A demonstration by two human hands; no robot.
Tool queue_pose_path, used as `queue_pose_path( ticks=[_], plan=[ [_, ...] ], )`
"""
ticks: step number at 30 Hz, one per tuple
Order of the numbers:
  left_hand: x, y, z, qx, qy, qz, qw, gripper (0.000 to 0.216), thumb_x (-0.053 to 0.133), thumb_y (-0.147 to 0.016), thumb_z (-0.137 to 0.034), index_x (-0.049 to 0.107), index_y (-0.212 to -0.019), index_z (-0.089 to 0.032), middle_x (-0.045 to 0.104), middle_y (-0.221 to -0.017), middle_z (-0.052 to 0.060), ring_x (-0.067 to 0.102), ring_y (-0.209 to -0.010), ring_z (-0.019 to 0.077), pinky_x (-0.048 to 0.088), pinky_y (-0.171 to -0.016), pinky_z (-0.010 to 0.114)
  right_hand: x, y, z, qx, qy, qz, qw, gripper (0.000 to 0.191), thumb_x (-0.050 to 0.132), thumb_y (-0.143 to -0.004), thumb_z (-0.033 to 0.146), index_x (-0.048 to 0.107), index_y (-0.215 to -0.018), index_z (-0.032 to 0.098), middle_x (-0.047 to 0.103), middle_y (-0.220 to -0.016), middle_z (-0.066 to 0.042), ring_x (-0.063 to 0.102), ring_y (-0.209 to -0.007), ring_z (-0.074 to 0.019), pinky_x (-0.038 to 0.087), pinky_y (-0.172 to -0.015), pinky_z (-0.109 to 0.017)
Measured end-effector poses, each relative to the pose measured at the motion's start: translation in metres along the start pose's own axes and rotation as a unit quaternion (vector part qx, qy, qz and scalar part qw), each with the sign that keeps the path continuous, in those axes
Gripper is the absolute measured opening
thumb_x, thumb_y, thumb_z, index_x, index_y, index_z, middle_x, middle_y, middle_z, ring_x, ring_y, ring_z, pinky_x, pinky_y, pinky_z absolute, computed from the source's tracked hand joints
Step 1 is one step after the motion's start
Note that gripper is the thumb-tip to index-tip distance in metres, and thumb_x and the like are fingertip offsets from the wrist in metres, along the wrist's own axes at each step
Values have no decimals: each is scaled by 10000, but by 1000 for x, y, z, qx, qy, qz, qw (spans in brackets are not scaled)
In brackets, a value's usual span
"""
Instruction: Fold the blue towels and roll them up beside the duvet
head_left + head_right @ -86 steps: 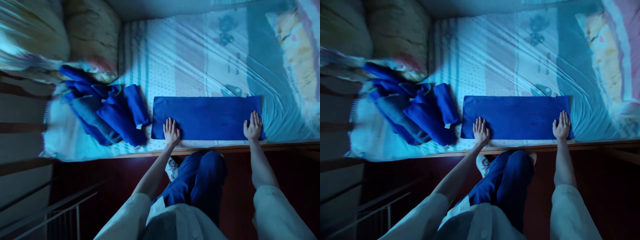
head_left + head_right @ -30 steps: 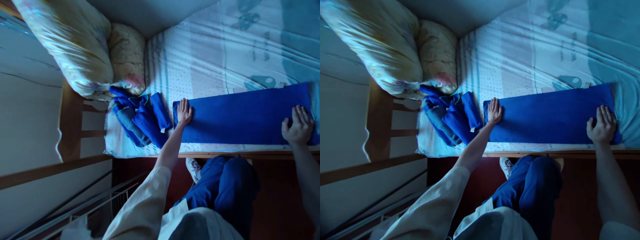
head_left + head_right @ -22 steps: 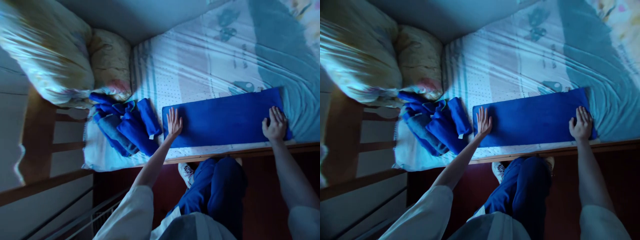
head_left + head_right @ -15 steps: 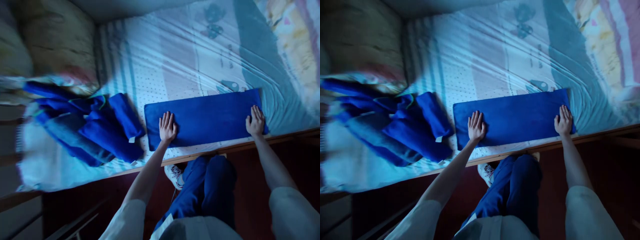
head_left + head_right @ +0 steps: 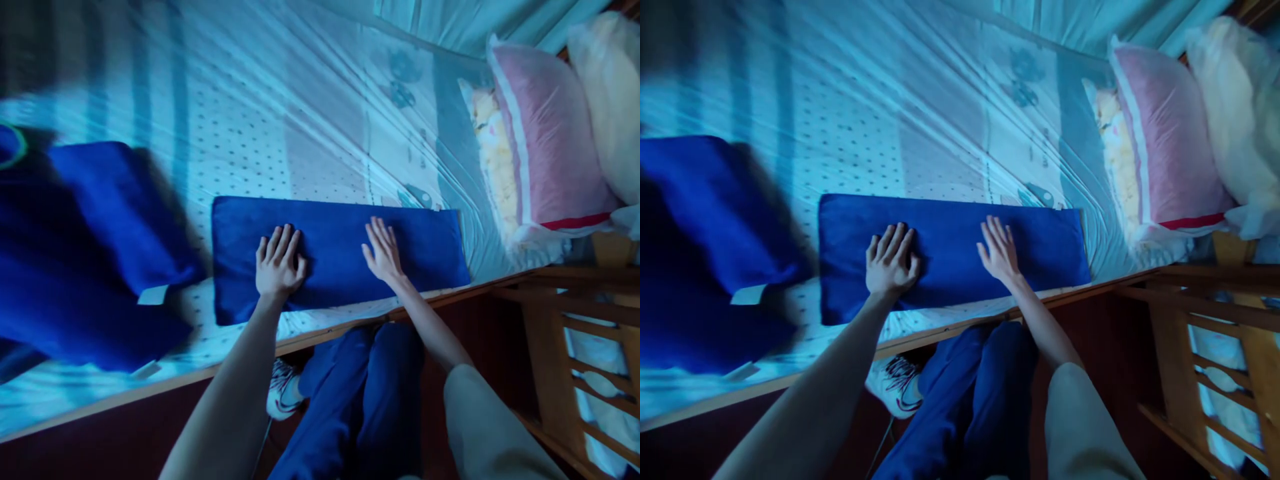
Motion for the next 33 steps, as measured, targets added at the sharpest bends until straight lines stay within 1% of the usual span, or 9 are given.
queue_pose_path(
  ticks=[3,12,18,21,23,25,27,29,33],
  plan=[
    [0,0,1,5,6,-3,1000,734,517,-840,-352,504,-1561,-213,437,-1647,115,323,-1571,360,175,-1303,628,3,-17,8,-30,13,36,999,624,357,-1064,411,296,-1670,273,275,-1736,-1,153,-1636,-216,105,-1342,-496],
    [0,0,2,-1,14,3,1000,723,510,-860,-370,498,-1564,-209,414,-1662,110,329,-1568,366,158,-1306,630,-74,-12,-165,172,132,-50,975,651,226,-1085,434,281,-1665,144,253,-1742,-113,182,-1625,-219,143,-1321,-484],
    [0,-1,1,-8,7,7,1000,688,488,-880,-384,514,-1544,-207,447,-1647,105,317,-1577,340,167,-1307,612,-104,-32,-197,294,148,-42,943,656,175,-1108,402,270,-1638,28,227,-1728,-221,191,-1615,-241,214,-1293,-484],
    [-1,-2,0,-18,15,14,1000,689,489,-879,-392,510,-1545,-213,446,-1650,97,307,-1583,330,146,-1312,608,-100,-34,-172,342,153,-64,925,670,222,-1103,412,279,-1624,-5,169,-1732,-257,120,-1624,-314,171,-1285,-586],
    [-1,-3,0,-22,23,17,999,689,489,-880,-397,510,-1544,-212,441,-1654,92,298,-1587,325,133,-1316,601,-91,-19,-137,316,129,-117,933,661,270,-1088,454,333,-1617,64,217,-1727,-231,133,-1624,-329,198,-1278,-611],
    [-2,-3,-1,-24,30,20,999,687,484,-885,-401,509,-1544,-209,433,-1659,89,287,-1592,323,119,-1318,597,-78,10,-91,268,26,-163,949,617,329,-1067,483,384,-1597,172,353,-1680,-184,267,-1592,-302,320,-1249,-561],
    [-3,-3,-1,-24,35,22,999,684,477,-891,-403,504,-1544,-205,425,-1665,88,278,-1595,323,109,-1318,598,-62,49,-42,258,-164,-186,934,570,436,-1033,475,433,-1551,238,535,-1554,-147,479,-1466,-274,456,-1157,-508],
    [-3,-3,-1,-23,39,25,999,684,476,-891,-402,501,-1545,-202,416,-1670,90,275,-1596,325,105,-1318,599,-46,89,3,302,-362,-166,866,494,596,-962,468,555,-1416,280,696,-1335,-89,646,-1252,-249,561,-1011,-444],
    [-4,-3,-2,-21,53,26,998,700,483,-881,-401,491,-1551,-196,403,-1677,87,266,-1598,332,96,-1318,609,-11,138,70,448,-624,-95,633,156,728,-877,341,688,-1000,253,753,-947,-29,713,-873,-184,596,-725,-313]
  ],
)
Point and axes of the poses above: each hand's wrist, its own y-axis away from the middle knuckle, its own x-axis out of the palm, z = x × y, the point moved 2 cm from there along -y, towards the middle knuckle
